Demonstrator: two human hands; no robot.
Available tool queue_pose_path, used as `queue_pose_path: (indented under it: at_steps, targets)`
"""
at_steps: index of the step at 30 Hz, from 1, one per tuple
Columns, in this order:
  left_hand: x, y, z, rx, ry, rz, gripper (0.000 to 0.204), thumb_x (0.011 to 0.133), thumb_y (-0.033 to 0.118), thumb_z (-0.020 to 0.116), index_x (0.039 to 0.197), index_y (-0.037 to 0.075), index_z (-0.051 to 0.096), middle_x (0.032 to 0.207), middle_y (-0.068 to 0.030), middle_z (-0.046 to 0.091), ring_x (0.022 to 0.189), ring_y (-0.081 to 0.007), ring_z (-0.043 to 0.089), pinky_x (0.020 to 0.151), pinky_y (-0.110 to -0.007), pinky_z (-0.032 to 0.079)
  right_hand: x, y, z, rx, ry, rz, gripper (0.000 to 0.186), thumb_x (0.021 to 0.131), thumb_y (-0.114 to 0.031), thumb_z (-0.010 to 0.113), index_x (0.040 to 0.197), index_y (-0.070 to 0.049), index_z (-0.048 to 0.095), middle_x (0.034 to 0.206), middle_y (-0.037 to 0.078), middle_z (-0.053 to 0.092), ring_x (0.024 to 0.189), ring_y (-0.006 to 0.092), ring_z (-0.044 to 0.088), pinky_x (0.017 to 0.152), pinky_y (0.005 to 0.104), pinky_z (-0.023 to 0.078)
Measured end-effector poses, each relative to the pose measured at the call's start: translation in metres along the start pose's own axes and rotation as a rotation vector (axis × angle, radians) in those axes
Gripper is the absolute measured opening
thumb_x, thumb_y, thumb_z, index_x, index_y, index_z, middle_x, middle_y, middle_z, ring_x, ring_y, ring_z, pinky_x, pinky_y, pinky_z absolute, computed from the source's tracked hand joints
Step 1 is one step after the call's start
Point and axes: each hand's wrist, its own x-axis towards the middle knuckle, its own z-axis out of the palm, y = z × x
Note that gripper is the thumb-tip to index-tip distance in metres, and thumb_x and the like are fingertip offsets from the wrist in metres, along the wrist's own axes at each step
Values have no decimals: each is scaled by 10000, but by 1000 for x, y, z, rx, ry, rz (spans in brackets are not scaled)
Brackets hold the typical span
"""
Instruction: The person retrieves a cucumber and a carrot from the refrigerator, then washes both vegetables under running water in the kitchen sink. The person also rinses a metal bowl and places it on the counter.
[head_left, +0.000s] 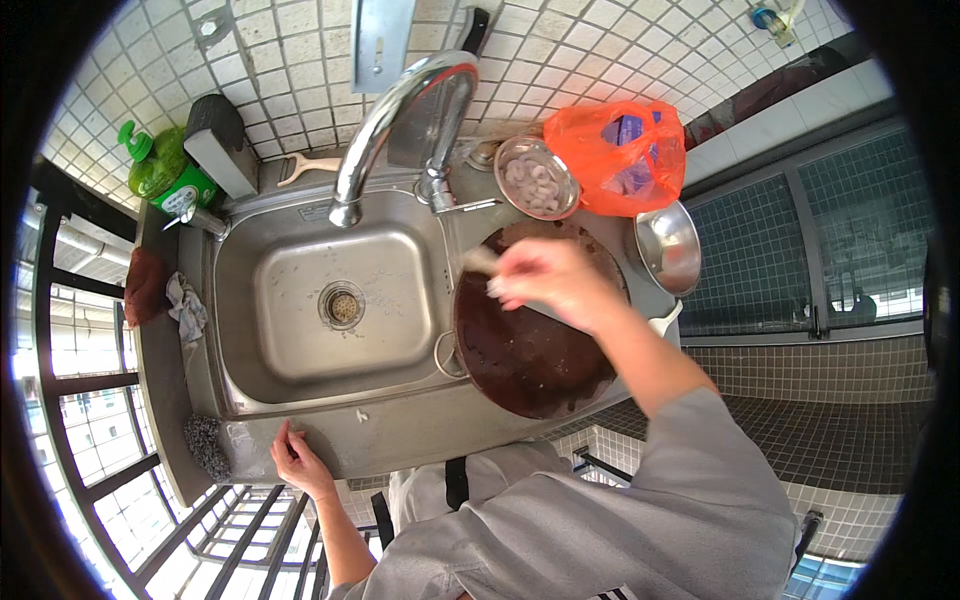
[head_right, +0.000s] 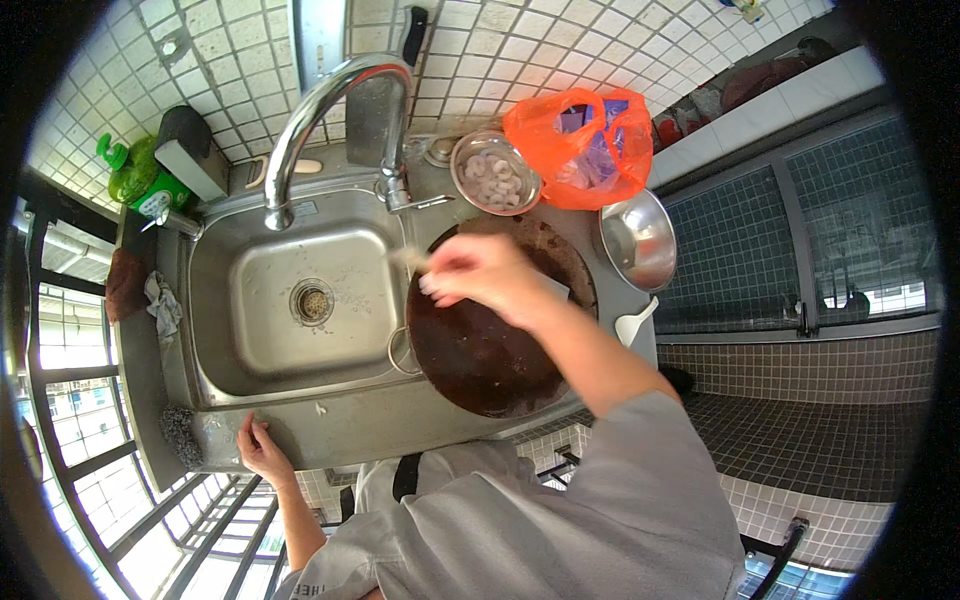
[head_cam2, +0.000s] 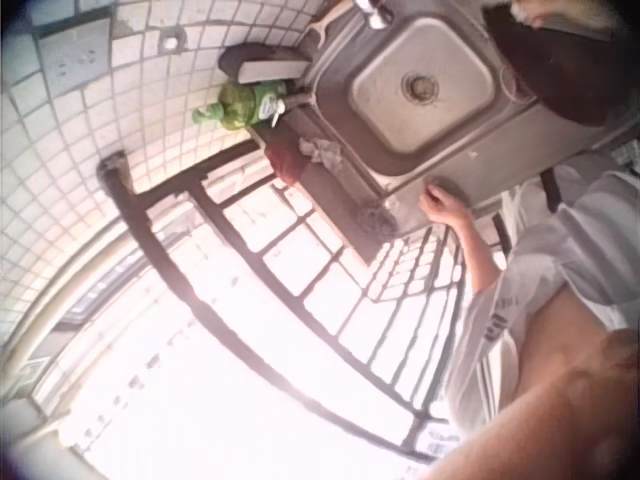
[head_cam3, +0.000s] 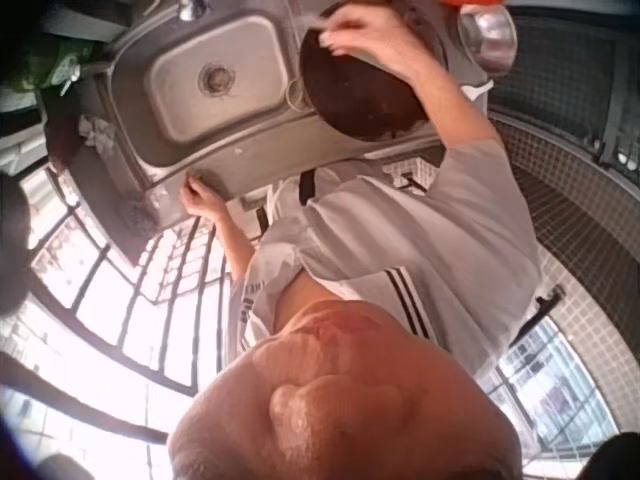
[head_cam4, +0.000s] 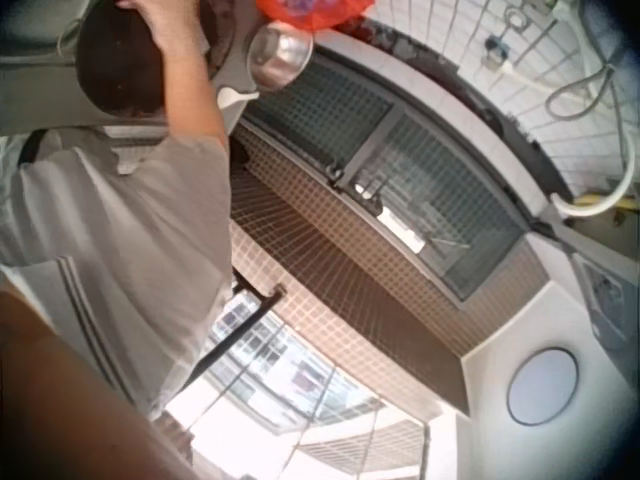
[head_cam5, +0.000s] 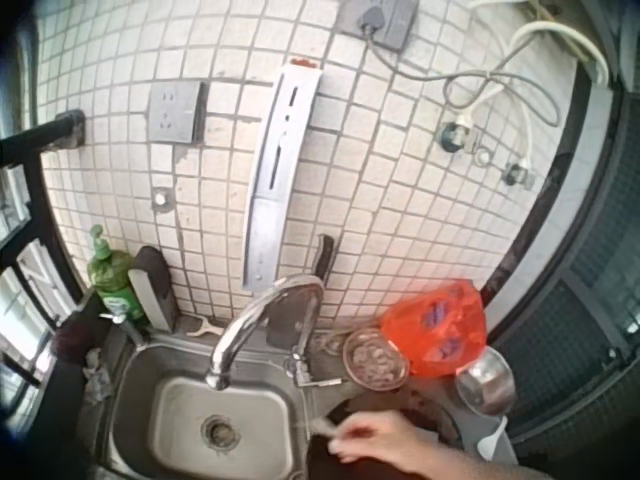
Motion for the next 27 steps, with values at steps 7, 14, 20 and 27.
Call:
queue_pose_path:
  at_steps: [7, 14, 20, 27]
  targets:
    - [-1, -2, 2, -19, 10, -48, 220, 902, 127, 516, 1043, 21, 649, 776, -99, 597, 684, -194, 582, 647, -332, 458, -51, -56, -164, -57, 601, -240, 103, 806, -57, 656, 896, -16, 628, 854, 62, 649, 723, 111, 618, 652, 222, 529]
    - [-1, -6, 4, 7, 36, -37, 206, 900, 117, 518, 1025, 28, 655, 796, -90, 623, 709, -175, 580, 656, -303, 465, 40, -27, -261, -478, 706, -60, 117, 801, -68, 651, 893, 4, 635, 799, 79, 661, 661, 141, 637, 578, 249, 539]
    - [1, -3, 1, -72, 5, -61, 202, 888, 94, 518, 1018, 30, 659, 831, -78, 645, 716, -140, 607, 646, -261, 466, 93, -31, -284, -1289, 704, -138, 150, 789, -143, 624, 832, -6, 668, 805, 155, 683, 693, 219, 680, 587, 359, 517]
    - [-5, 64, 17, -207, -38, -12, 187, 891, 85, 563, 1041, 30, 659, 768, -16, 632, 648, -48, 522, 565, -196, 414, 81, -30, -258, -1422, 525, -624, 232, 792, -224, 626, 977, -88, 658, 910, 146, 678, 847, 321, 645, 732, 414, 483]
